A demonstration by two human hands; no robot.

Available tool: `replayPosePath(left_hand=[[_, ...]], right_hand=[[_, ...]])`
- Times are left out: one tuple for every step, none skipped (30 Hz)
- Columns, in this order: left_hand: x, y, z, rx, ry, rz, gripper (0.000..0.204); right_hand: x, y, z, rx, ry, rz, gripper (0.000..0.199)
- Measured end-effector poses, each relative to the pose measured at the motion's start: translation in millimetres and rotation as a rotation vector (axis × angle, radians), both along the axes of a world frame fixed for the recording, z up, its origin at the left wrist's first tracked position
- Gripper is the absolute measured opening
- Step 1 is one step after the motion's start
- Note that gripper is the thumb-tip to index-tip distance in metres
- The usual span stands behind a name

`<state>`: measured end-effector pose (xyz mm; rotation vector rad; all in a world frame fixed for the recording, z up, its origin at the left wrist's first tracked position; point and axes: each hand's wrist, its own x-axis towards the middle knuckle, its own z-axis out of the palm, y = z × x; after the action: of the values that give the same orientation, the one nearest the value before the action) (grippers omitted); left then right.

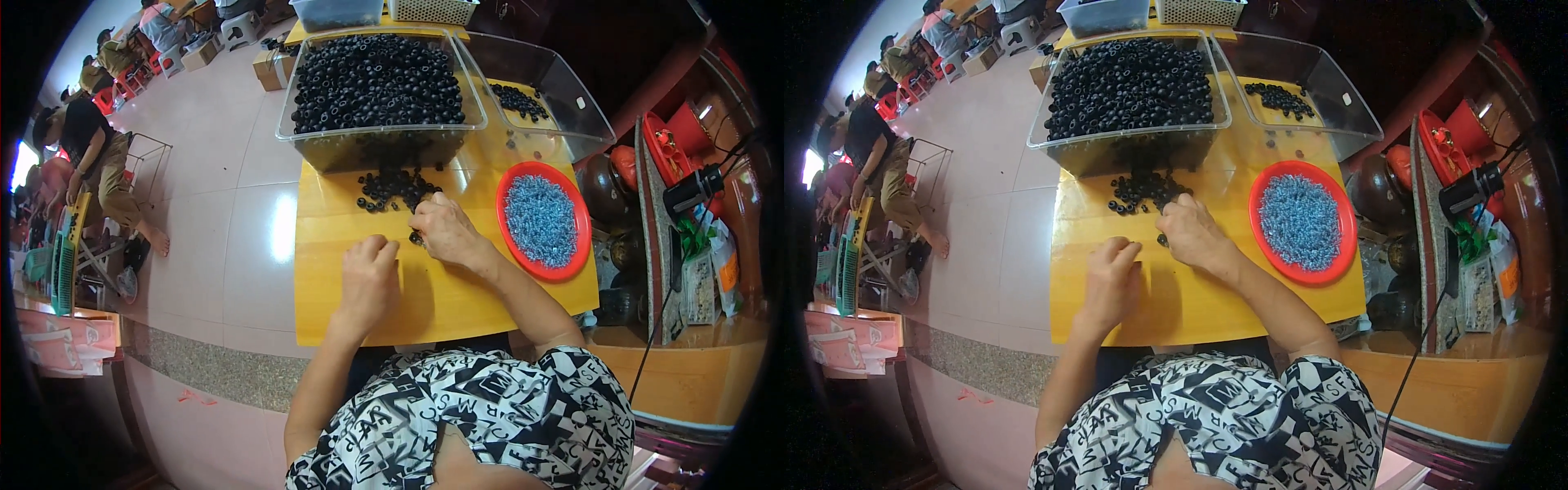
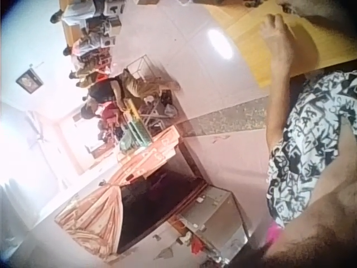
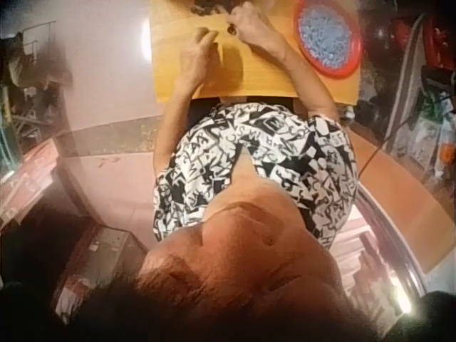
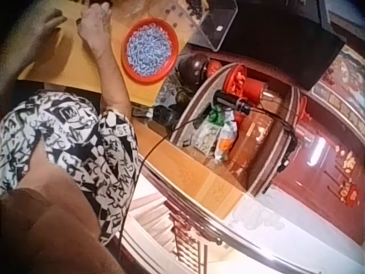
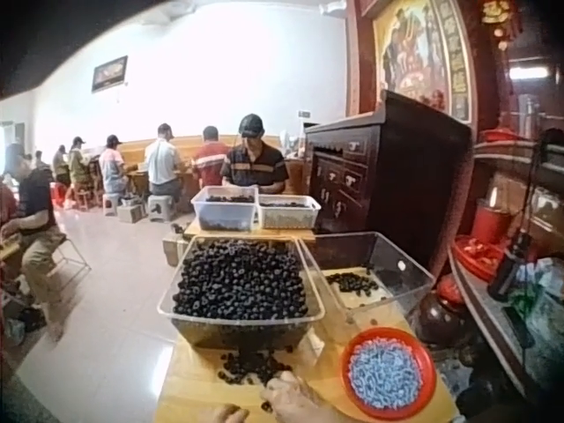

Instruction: The person assembles small components by picking up black beads and small metal fittings from the table, inserting the metal fittings into the beads by hand, and placing the assembled pieces down.

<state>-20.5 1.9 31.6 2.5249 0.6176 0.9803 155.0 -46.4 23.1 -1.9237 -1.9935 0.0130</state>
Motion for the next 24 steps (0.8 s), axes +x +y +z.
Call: replayPosePath(left_hand=[[7.5, 1.4, -11.1, 0.003, 0.029, -0.019, 0.027], [13.5, 3.1, -19.2, 0.004, 0.059, -0.037, 0.027], [20.2, 4.9, -24.6, 0.001, 0.064, -0.039, 0.027], [26.5, 7.1, -28.8, 0.042, 0.088, -0.005, 0.026], [31.0, 8.7, -32.0, 0.083, 0.112, 0.029, 0.024], [36.1, 9.4, -31.3, 0.079, 0.117, 0.023, 0.024], [40.3, 9.6, -29.0, 0.080, 0.106, 0.019, 0.023], [43.7, 9.9, -28.4, 0.080, 0.095, 0.015, 0.022], [46.0, 11.8, -30.6, 0.077, 0.099, 0.012, 0.022], [47.7, 13.9, -34.0, 0.081, 0.092, 0.005, 0.022], [48.3, 15.2, -36.2, 0.086, 0.086, -0.003, 0.022], [48.1, 15.7, -36.4, 0.081, 0.089, -0.006, 0.022], [47.1, 16.3, -35.2, 0.062, 0.024, -0.011, 0.022], [45.4, 17.1, -32.7, 0.042, -0.040, -0.016, 0.022], [42.8, 17.2, -27.2, 0.020, -0.081, -0.040, 0.022], [40.0, 17.0, -24.1, 0.016, -0.079, -0.045, 0.022], [37.1, 16.4, -21.9, -0.085, -0.175, -0.058, 0.021], [34.6, 15.9, -21.8, -0.185, -0.270, -0.069, 0.020], [29.0, 16.0, -26.4, -0.271, -0.276, -0.091, 0.019], [24.6, 12.4, -26.6, -0.274, -0.277, -0.094, 0.019], [19.7, 7.4, -25.2, -0.566, -0.278, -0.074, 0.017], [16.2, 2.9, -24.9, -0.858, -0.275, -0.053, 0.016], [15.3, -1.1, -26.4, -0.969, -0.330, -0.062, 0.013], [14.9, -5.5, -25.1, -0.968, -0.330, -0.061, 0.013]], right_hand=[[-0.1, -0.1, -2.9, -0.011, 0.005, -0.013, 0.009], [-0.5, 0.9, -3.4, -0.011, 0.011, -0.013, 0.009], [-0.2, 0.6, -3.0, -0.001, 0.027, -0.011, 0.009], [0.0, 0.5, -3.7, 0.008, 0.043, -0.009, 0.009], [0.4, 1.0, -5.6, 0.004, 0.048, -0.009, 0.009], [2.4, 1.6, -8.0, 0.022, 0.089, -0.020, 0.009], [4.2, 1.8, -10.3, 0.040, 0.128, -0.031, 0.010], [5.7, 1.4, -11.8, 0.036, 0.132, -0.037, 0.010], [6.8, 1.8, -11.7, 0.120, 0.189, -0.031, 0.014], [8.0, 1.8, -10.8, 0.205, 0.244, -0.026, 0.018], [10.3, 1.1, -8.1, 0.202, 0.246, -0.029, 0.018], [13.6, -0.5, -3.9, 0.274, 0.279, -0.059, 0.018], [16.6, -3.4, 1.3, 0.346, 0.310, -0.089, 0.018], [19.8, -8.5, 9.4, 0.341, 0.312, -0.092, 0.018], [24.6, -17.4, 20.2, 0.209, 0.818, -0.167, 0.013], [28.8, -24.5, 27.1, 0.062, 1.325, -0.232, 0.009], [32.5, -31.3, 29.0, 0.110, 1.453, -0.238, 0.006], [36.7, -38.1, 28.7, 0.111, 1.453, -0.244, 0.006], [39.7, -44.8, 28.2, 0.099, 1.347, -0.315, 0.008], [41.3, -50.1, 27.6, 0.087, 1.240, -0.383, 0.010], [41.7, -54.9, 23.9, 0.067, 1.150, -0.417, 0.011], [41.8, -58.0, 19.6, 0.068, 1.149, -0.421, 0.011], [42.0, -60.5, 15.1, 0.101, 0.885, -0.404, 0.012], [41.8, -60.9, 10.9, 0.131, 0.623, -0.377, 0.012]])
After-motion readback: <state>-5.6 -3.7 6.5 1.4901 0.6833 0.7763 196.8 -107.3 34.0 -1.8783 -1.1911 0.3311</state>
